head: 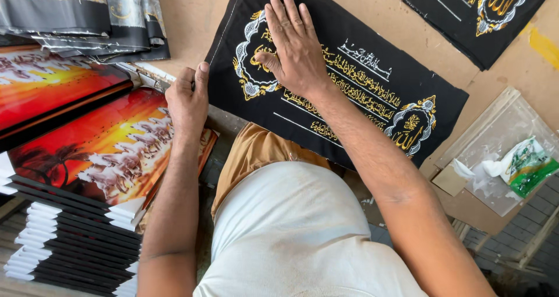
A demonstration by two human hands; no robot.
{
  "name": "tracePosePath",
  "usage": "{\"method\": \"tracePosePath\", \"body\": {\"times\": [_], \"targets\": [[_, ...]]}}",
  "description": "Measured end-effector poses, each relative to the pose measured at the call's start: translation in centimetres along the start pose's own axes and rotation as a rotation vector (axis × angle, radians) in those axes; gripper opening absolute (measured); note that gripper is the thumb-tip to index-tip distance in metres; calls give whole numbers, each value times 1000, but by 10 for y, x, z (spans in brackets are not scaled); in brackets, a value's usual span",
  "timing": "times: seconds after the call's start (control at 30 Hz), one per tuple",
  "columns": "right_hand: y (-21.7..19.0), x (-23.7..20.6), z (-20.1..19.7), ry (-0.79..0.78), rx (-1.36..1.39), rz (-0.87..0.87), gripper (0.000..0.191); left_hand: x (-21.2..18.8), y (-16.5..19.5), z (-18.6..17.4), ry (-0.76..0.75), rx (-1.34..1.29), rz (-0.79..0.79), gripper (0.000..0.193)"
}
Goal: The person spreads white adhesive paste across a flat board using a small handheld pad, then lays a black embroidered cloth banner onto the glued surface and presses it flat with both hands. They repeat the gluing and mounting process on additional boards.
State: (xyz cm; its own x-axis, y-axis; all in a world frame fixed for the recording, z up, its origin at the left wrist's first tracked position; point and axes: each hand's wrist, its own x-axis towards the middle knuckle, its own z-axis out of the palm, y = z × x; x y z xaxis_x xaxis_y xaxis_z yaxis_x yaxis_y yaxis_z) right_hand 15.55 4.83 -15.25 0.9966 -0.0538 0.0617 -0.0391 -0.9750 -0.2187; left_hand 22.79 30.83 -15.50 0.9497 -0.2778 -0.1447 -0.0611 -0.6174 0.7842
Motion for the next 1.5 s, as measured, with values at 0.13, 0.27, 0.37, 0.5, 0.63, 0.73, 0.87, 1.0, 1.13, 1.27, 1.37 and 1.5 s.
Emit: {"method": "tracePosePath", "body": {"times": [0.13,0.27,0.37,0.5,0.63,0.73,0.87,1.0,1.13,1.27,1.37,1.5], "targets": [[-9,-2,0,-91,-49,30,94,5,-21,11,26,-115,14,55],[-12,-1,-6,-129,-77,44,94,6,-35,12,-15,-237,-9,55],[-11,-2,-4,-136,-91,47,94,6,-38,13,-36,-306,-30,57],[-12,2,-6,-180,-144,53,97,6,-34,15,-63,-383,-111,55],[-45,-4,-19,-340,-171,98,105,6,-32,19,-56,-567,-202,49],[-103,-34,-20,-416,-94,-226,122,8,-33,22,-71,-656,-175,46],[-119,-50,-9,-404,-57,-401,127,12,-33,24,-36,-750,-92,27],[-67,0,-1,-231,-67,-270,124,9,-31,20,-28,-715,-105,27],[-18,53,-8,-243,6,-15,120,3,-28,14,22,-519,-122,28],[-26,62,-16,-236,-35,58,124,0,-25,14,76,-480,-32,27],[-59,40,-22,-163,-180,-102,135,-1,-24,16,126,-420,-34,26],[-117,-26,-18,-379,-55,-365,140,-4,-24,20,131,-495,64,24]]}}
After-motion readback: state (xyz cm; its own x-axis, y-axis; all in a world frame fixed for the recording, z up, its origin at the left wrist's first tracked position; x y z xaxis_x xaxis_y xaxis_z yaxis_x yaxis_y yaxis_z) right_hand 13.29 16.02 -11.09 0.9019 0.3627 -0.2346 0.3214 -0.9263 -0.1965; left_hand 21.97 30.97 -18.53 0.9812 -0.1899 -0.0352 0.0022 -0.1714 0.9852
